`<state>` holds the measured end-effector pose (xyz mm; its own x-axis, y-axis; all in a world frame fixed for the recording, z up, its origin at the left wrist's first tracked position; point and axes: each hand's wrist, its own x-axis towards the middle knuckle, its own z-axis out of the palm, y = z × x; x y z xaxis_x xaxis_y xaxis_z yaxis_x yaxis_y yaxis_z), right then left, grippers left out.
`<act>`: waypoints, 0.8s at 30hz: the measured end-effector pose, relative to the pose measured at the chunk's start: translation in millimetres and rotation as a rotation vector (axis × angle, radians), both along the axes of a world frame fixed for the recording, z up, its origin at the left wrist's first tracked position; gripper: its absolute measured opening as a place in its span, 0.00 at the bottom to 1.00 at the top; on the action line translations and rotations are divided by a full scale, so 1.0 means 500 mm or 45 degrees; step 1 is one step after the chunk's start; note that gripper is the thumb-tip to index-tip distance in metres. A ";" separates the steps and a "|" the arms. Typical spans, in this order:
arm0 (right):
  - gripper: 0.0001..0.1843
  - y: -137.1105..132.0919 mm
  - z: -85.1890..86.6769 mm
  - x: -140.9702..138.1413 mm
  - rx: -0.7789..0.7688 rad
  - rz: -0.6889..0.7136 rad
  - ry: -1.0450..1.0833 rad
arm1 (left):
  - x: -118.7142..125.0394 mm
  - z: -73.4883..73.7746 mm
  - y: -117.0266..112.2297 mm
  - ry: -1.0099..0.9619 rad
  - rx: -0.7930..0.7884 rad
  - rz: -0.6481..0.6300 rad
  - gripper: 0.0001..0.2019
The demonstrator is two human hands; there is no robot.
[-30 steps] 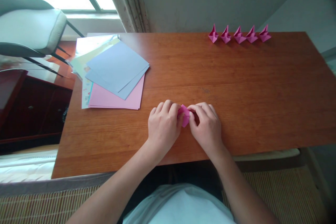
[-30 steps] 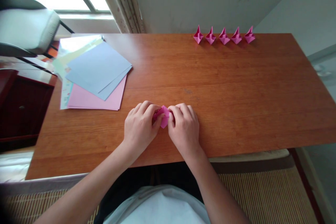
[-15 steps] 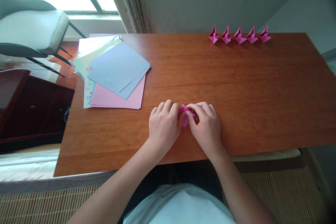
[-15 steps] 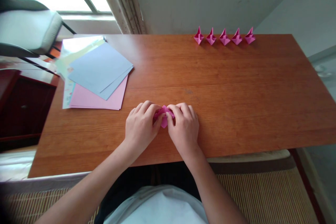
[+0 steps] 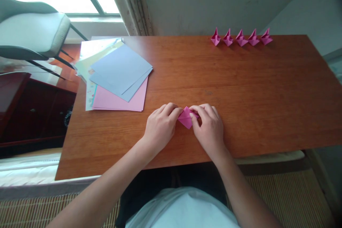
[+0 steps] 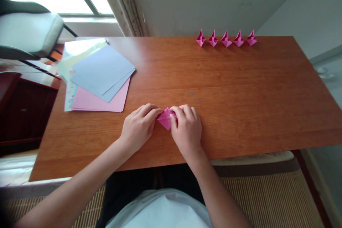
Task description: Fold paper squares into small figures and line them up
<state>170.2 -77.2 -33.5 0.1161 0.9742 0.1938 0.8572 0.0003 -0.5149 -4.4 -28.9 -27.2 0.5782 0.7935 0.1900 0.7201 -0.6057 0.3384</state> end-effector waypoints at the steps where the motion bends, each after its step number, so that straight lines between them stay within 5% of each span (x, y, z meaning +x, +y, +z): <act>1: 0.09 0.000 0.000 0.000 -0.003 -0.001 0.002 | 0.000 0.001 0.002 -0.053 -0.048 0.001 0.12; 24: 0.08 0.000 -0.001 0.001 0.011 0.001 -0.003 | -0.002 0.001 0.010 -0.220 -0.183 0.007 0.11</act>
